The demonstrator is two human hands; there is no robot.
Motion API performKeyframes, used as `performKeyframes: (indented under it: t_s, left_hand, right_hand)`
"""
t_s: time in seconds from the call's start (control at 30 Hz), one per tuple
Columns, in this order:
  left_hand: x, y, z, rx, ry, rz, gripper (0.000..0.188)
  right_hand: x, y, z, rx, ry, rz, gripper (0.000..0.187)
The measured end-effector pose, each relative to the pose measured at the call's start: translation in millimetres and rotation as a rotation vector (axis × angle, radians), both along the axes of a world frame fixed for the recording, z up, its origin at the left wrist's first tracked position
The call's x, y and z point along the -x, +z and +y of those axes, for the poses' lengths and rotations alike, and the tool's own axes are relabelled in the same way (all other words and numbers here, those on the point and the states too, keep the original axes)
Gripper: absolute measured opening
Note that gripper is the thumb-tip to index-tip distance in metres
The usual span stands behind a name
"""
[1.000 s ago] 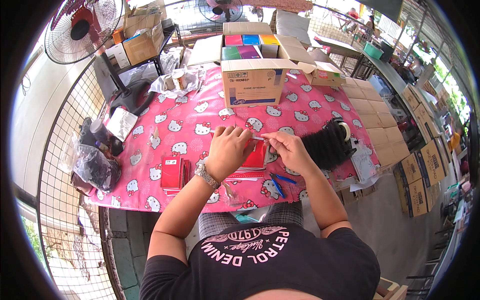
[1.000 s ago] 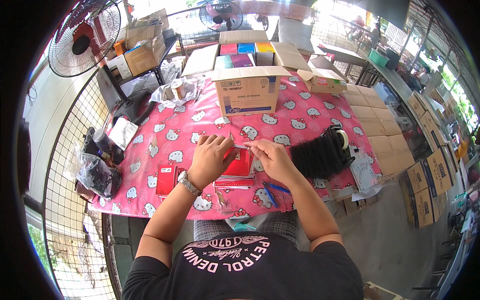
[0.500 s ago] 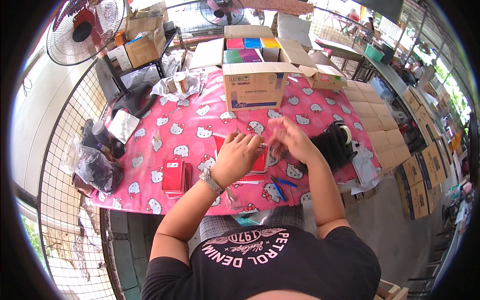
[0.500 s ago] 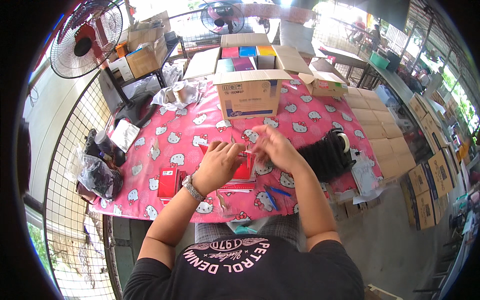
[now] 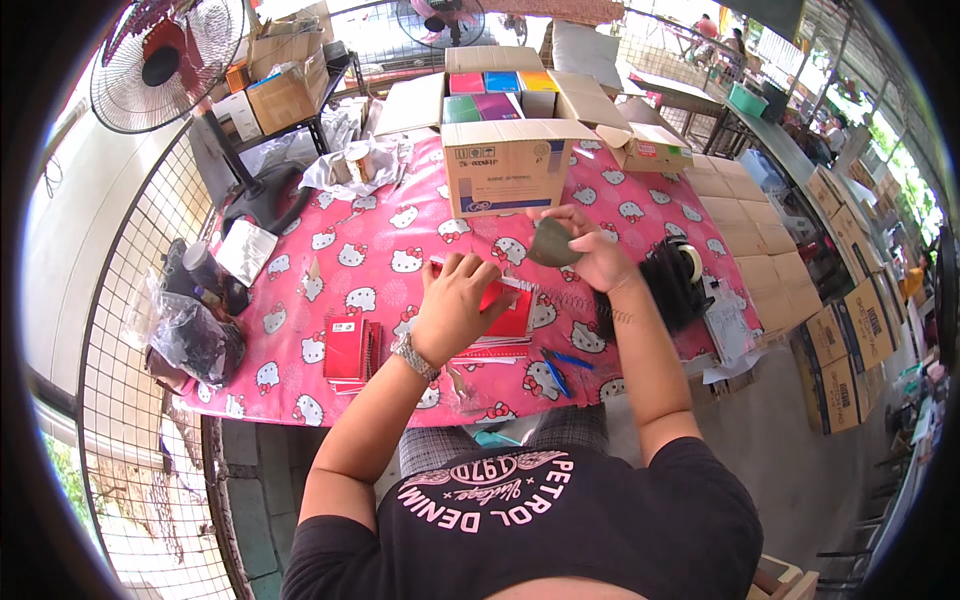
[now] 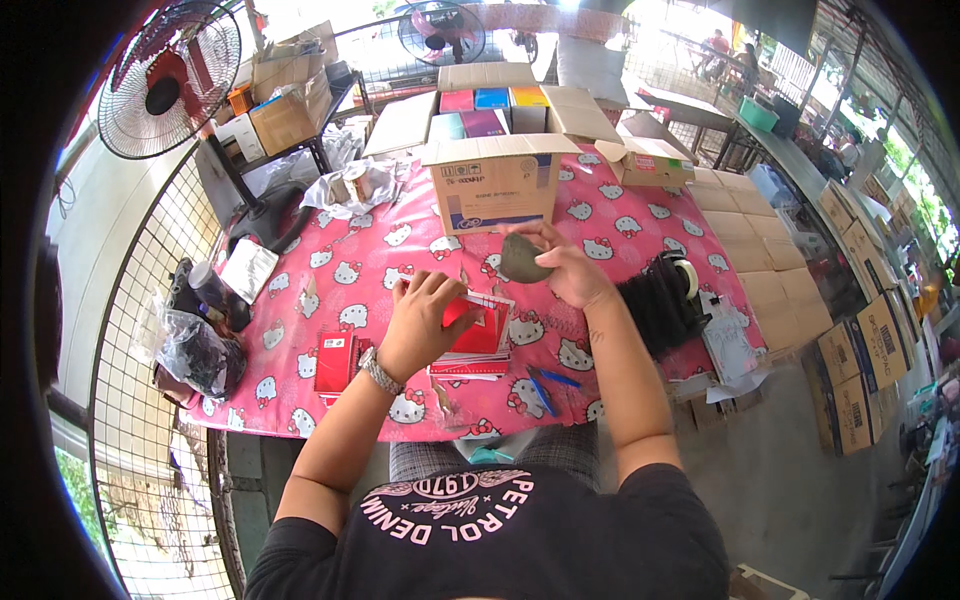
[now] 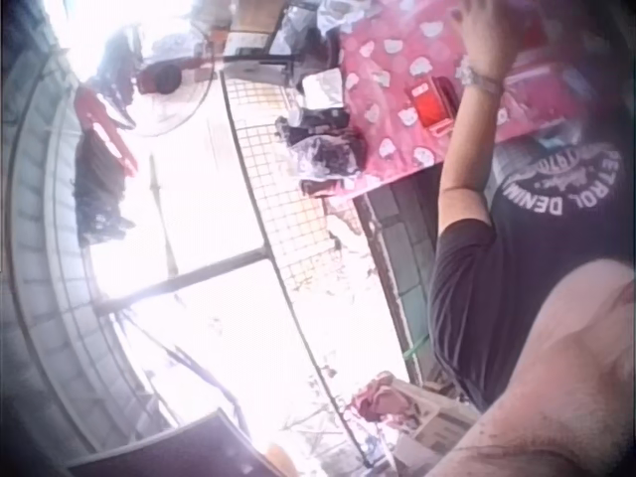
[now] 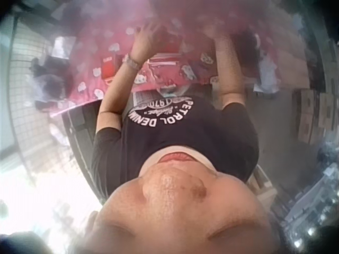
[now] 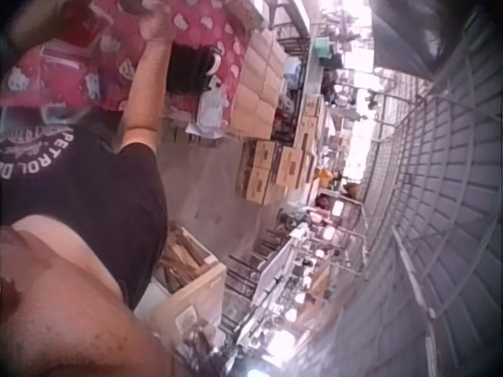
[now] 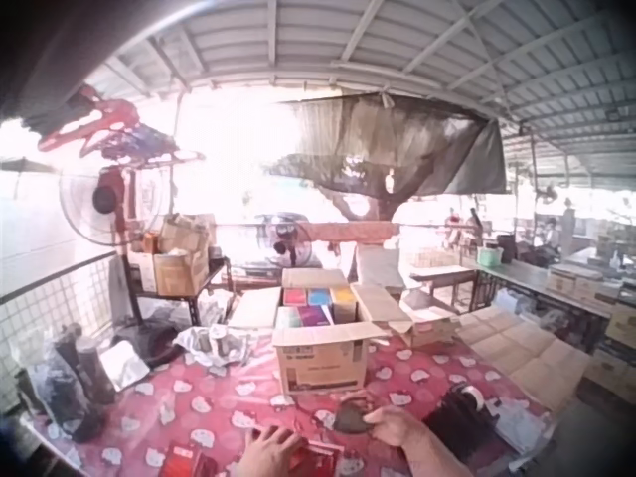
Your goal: The person applies adhesive strips to the edges of red notebooks by hand.
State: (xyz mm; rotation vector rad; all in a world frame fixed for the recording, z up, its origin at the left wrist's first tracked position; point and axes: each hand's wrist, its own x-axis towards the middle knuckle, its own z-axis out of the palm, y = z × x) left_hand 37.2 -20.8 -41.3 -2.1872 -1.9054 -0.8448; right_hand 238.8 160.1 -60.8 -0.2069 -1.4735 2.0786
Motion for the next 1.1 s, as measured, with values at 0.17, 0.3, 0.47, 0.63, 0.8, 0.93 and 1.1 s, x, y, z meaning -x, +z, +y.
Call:
performKeyframes:
  t_s: [0.17, 0.3, 0.47, 0.63, 0.8, 0.93, 1.1]
  left_hand:
    - [-9, 4, 9, -0.07, -0.032, -0.024, 0.038]
    - [2, 2, 8, -0.096, -0.051, -0.11, 0.035]
    - [24, 2, 6, -0.104, -0.086, -0.295, 0.033]
    - [30, 6, 4, -0.049, -0.023, -0.208, 0.03]
    - [30, 6, 5, -0.033, -0.066, -0.248, 0.029]
    - [34, 0, 4, -0.024, -0.115, -0.298, 0.028]
    - [37, 0, 6, -0.012, -0.178, -0.364, 0.028]
  right_hand:
    - [-6, 60, -10, -0.693, 0.209, -0.524, 0.06]
    - [-4, 62, -17, -0.226, 0.391, 0.112, 0.053]
    - [4, 56, -9, -0.372, 0.275, -0.067, 0.05]
    - [14, 59, -18, -0.353, 0.321, -0.033, 0.052]
    - [21, 61, -15, -0.677, 0.116, -0.432, 0.05]
    - [25, 52, -14, -0.315, 0.299, 0.056, 0.046]
    - [36, 54, -21, -0.134, 0.354, 0.246, 0.047]
